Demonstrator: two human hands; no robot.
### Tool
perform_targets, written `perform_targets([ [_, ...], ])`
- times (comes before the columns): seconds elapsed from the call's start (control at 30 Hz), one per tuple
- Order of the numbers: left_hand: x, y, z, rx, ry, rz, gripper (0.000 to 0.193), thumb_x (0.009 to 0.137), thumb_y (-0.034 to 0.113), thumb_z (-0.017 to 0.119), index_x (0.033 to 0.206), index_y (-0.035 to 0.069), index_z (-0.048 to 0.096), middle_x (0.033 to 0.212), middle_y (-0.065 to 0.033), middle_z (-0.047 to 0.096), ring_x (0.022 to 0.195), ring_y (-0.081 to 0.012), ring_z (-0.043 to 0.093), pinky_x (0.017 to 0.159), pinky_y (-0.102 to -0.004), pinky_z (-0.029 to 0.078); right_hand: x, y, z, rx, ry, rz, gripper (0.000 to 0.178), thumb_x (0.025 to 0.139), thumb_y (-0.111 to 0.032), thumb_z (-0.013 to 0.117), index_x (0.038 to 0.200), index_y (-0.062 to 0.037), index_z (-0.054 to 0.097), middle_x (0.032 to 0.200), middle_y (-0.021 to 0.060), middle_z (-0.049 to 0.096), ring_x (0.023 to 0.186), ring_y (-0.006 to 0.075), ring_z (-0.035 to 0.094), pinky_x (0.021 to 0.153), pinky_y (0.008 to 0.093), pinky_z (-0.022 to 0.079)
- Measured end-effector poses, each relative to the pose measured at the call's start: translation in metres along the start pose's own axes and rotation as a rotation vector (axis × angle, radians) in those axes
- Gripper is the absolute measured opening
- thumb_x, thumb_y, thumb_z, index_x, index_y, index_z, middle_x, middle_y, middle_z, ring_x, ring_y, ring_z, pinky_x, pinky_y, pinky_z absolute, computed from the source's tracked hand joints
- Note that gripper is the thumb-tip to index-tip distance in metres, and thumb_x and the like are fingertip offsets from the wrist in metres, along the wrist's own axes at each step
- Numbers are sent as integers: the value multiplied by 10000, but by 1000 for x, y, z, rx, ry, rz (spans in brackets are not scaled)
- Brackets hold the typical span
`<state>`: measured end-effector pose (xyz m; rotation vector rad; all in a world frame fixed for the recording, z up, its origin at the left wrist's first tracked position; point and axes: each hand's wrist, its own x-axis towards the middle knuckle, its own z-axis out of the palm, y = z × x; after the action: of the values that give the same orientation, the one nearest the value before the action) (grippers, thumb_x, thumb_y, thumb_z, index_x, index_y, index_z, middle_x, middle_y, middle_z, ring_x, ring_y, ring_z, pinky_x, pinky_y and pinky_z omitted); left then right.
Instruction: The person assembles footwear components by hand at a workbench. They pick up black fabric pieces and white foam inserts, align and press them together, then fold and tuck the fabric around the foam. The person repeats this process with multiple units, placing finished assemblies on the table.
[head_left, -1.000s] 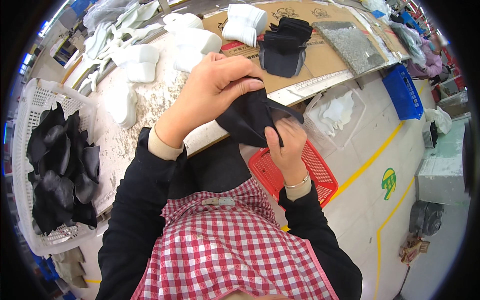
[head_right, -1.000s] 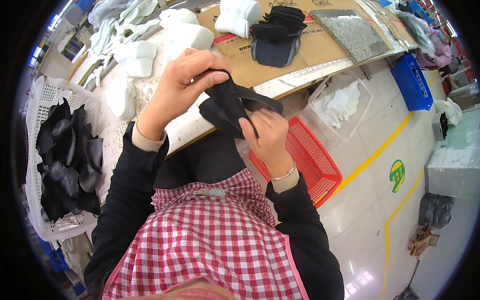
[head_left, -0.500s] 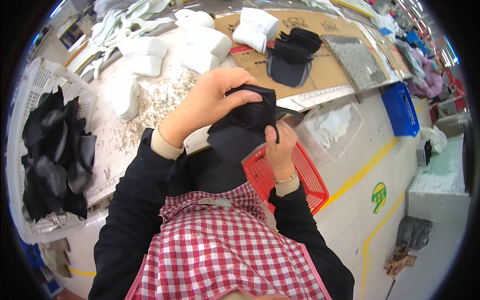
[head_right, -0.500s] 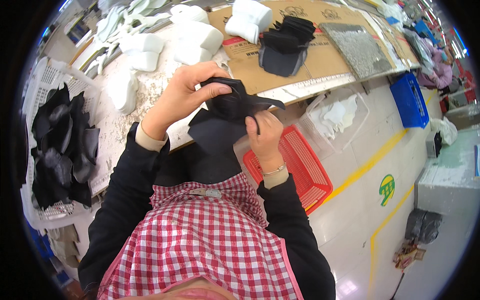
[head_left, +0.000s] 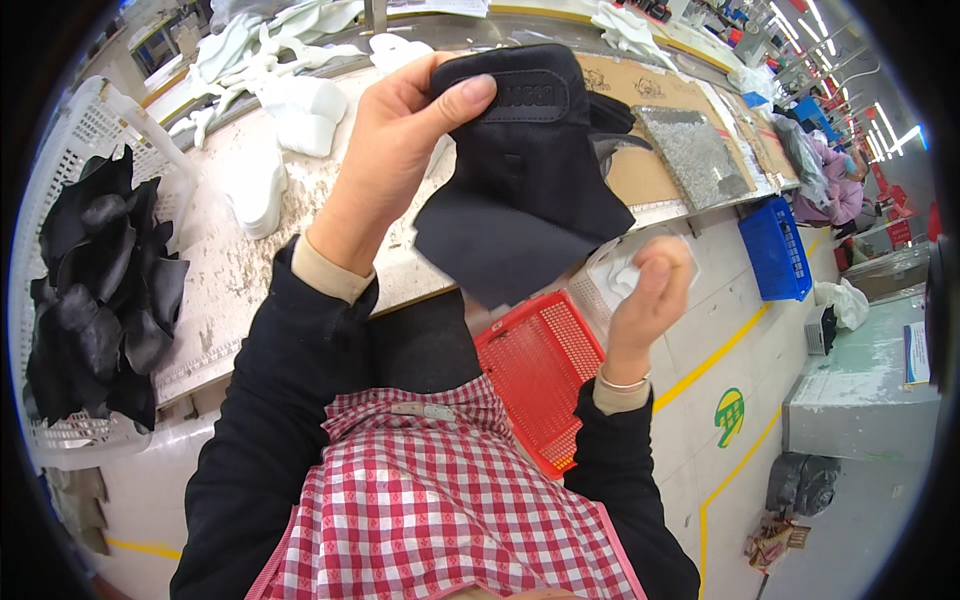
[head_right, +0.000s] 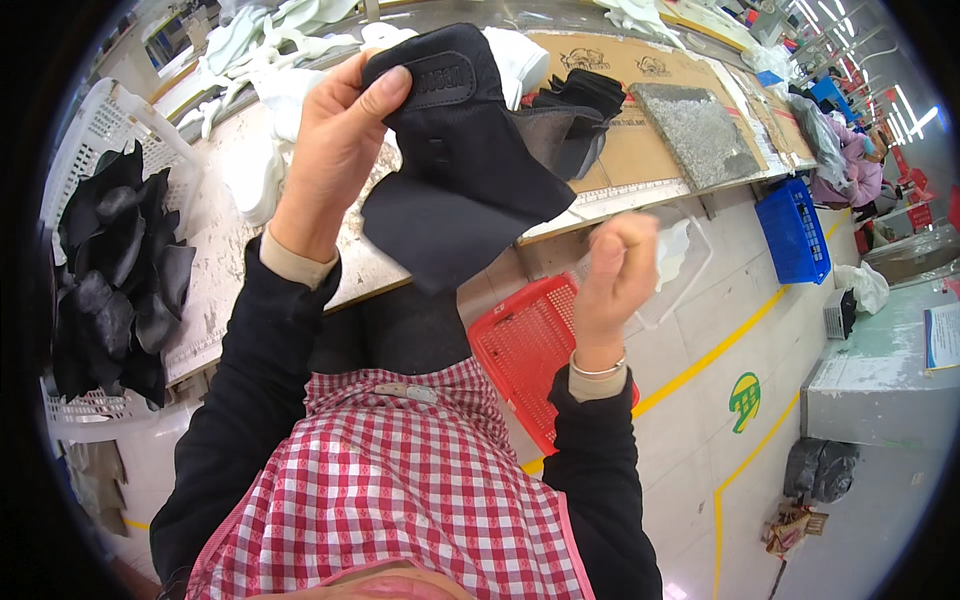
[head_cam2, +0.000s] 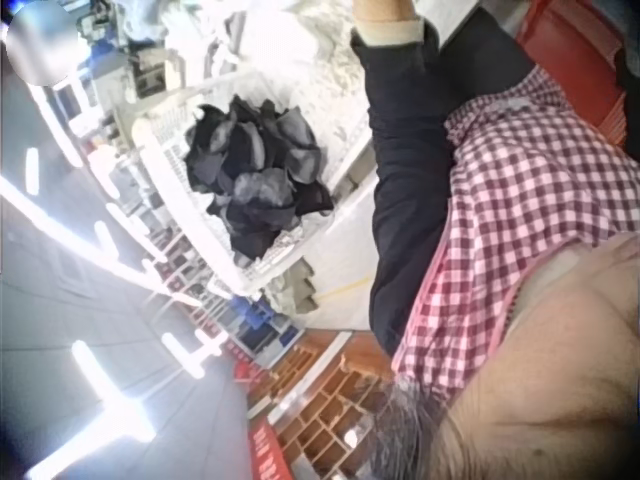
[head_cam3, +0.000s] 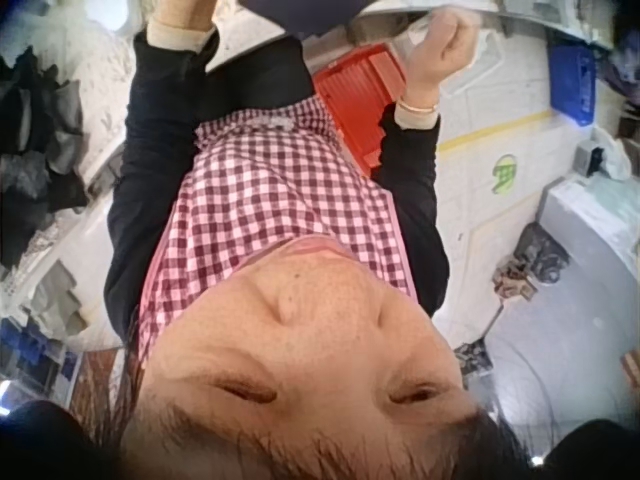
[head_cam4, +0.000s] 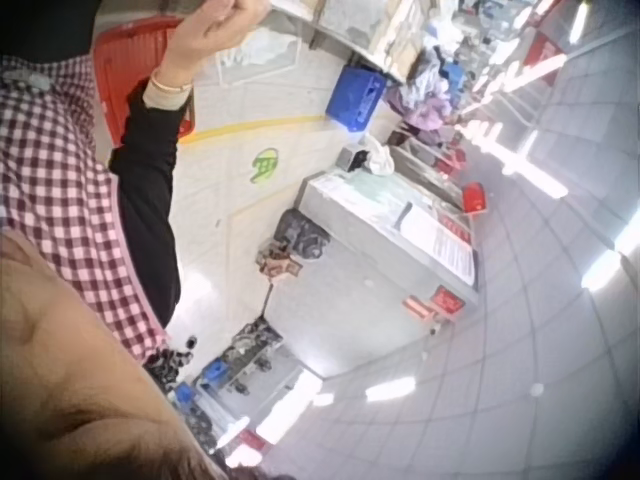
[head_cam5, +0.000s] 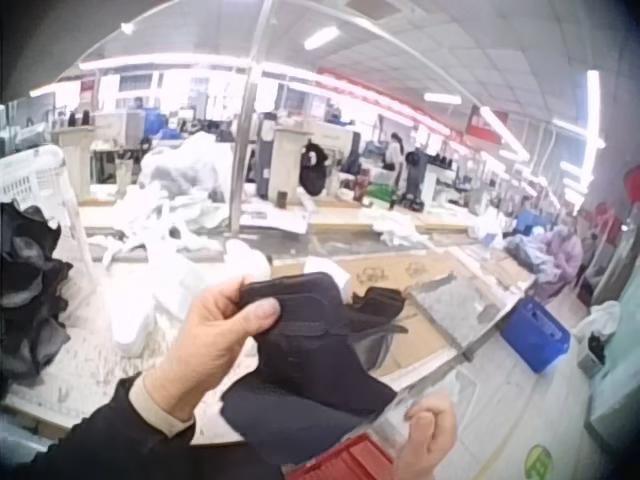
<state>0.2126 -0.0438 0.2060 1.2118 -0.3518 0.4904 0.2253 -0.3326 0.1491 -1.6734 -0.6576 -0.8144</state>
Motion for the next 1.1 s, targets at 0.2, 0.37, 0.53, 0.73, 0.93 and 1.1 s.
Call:
perform_targets([
  [0.2,-34,31,4,-90,156,28,284,1010,166,730,1222,-10,661,1122,-38,708,1029,-99,642,936,-259,500,59,-75,28,-93,-281,-75,157,970,-156,747,965,-14,679,929,69,676,825,192,617,753,307,484],
  [0.37,-108,51,-32,11,121,-72,330,942,13,760,1217,34,578,1132,-47,674,1050,-106,639,913,-263,521,43,-101,66,125,-475,45,154,851,-47,835,921,-27,700,819,54,663,749,178,642,705,294,512],
  [0.53,-156,70,-60,638,96,-34,359,861,-20,817,1178,17,652,1016,-40,676,926,-125,651,815,-291,523,22,-119,97,132,-585,-68,184,804,-27,848,911,-53,700,837,56,688,747,204,662,671,315,501],
  [0.73,-171,63,-91,891,376,143,257,866,-77,771,1082,3,654,984,-49,655,926,-150,663,832,-299,534,-12,-154,129,0,-608,-159,185,774,-58,848,891,-102,711,842,40,703,755,244,667,698,359,478],
  [0.93,-183,53,-117,1129,517,29,519,859,72,860,1258,17,532,1147,-105,620,1024,-183,658,836,-316,565,-43,-167,161,183,-722,199,149,826,-41,824,942,-47,730,875,84,725,778,256,694,695,333,542],
  [1.1,-196,62,-121,469,459,-317,463,930,222,831,1189,14,509,1094,-86,579,986,-146,580,856,-295,492,-66,-160,197,198,-648,78,164,841,-38,818,985,-51,740,932,99,755,846,275,739,751,326,582],
])
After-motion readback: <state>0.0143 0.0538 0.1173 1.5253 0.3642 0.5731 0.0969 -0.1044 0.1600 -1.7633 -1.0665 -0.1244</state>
